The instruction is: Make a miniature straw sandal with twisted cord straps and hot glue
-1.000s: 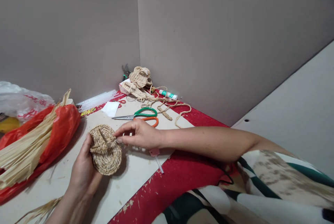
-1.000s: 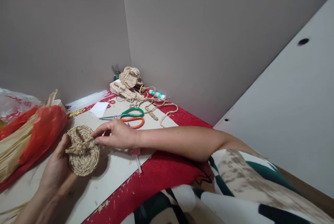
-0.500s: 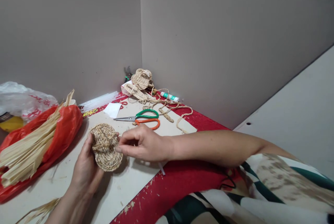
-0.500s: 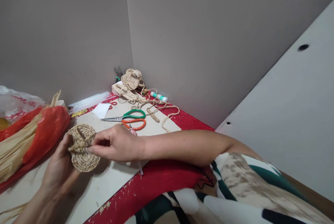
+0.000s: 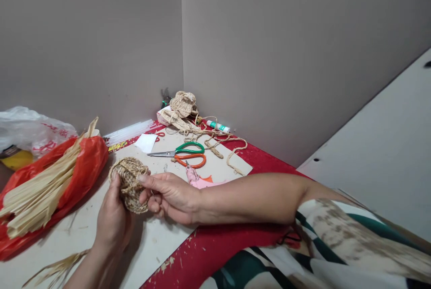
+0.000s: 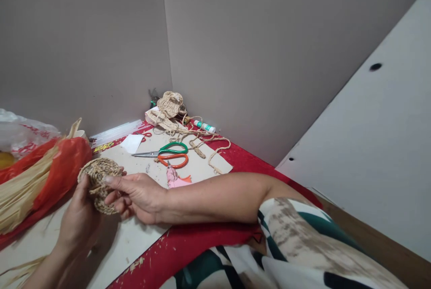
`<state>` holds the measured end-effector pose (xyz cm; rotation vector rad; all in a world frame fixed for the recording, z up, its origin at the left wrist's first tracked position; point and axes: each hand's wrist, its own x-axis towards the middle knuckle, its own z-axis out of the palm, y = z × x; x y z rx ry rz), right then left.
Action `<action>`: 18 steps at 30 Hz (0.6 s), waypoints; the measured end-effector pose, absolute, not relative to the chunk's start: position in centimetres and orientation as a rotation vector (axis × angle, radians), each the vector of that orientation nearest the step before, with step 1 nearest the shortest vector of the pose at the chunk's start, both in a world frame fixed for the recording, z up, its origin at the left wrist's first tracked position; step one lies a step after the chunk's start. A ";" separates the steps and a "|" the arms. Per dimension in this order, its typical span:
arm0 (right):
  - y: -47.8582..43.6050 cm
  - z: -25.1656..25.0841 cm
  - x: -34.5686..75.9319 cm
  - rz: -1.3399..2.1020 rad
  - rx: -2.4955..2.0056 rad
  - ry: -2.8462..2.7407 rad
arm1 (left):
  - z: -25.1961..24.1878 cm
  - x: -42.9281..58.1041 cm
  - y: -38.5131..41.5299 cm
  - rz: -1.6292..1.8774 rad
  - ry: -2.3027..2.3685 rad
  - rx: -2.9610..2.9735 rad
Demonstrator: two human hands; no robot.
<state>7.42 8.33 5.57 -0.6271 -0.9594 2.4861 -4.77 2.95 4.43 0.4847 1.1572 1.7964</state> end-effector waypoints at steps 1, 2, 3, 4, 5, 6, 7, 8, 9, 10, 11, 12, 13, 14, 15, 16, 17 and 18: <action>8.1 5.8 7.2 2.500 -0.622 -0.913 | 4.3 -4.8 2.9 1.802 1.158 0.490; 8.0 6.0 7.1 2.521 -0.612 -0.867 | 4.3 -4.7 2.8 1.806 1.158 0.494; 8.0 6.2 7.0 2.551 -0.603 -0.826 | 4.4 -4.7 2.7 1.806 1.156 0.496; 8.0 6.3 7.0 2.582 -0.595 -0.788 | 4.5 -4.6 2.7 1.808 1.153 0.495; 8.0 6.3 7.0 2.614 -0.585 -0.755 | 4.6 -4.5 2.6 1.813 1.150 0.493; 8.0 6.3 7.0 2.640 -0.572 -0.725 | 4.7 -4.4 2.6 1.818 1.147 0.489; 8.1 6.3 7.0 2.663 -0.559 -0.698 | 4.8 -4.3 2.6 1.824 1.143 0.484; 8.1 6.3 7.1 2.683 -0.547 -0.675 | 4.9 -4.3 2.6 1.826 1.137 0.478; 8.2 6.3 7.1 2.700 -0.535 -0.656 | 4.9 -4.2 2.6 1.824 1.128 0.473; 8.2 6.3 7.2 2.718 -0.523 -0.642 | 5.0 -4.1 2.6 1.822 1.119 0.467; 8.3 6.3 7.2 2.739 -0.511 -0.629 | 5.0 -4.1 2.6 1.822 1.111 0.460; 8.3 6.2 7.3 2.762 -0.501 -0.616 | 5.0 -4.0 2.6 1.824 1.104 0.451; 8.4 6.1 7.3 2.785 -0.487 -0.604 | 5.0 -4.0 2.6 1.826 1.099 0.443; 8.5 6.1 7.4 2.805 -0.470 -0.594 | 5.0 -3.9 2.6 1.830 1.094 0.435; 8.5 6.0 7.5 2.820 -0.450 -0.588 | 5.1 -3.8 2.6 1.833 1.090 0.429; 8.6 5.9 7.5 2.826 -0.428 -0.583 | 5.1 -3.7 2.5 1.833 1.086 0.427; 8.7 5.8 7.6 2.824 -0.409 -0.586 | 5.2 -3.6 2.5 1.831 1.082 0.427; 8.7 5.8 7.6 2.814 -0.393 -0.591 | 5.3 -3.6 2.5 1.829 1.080 0.428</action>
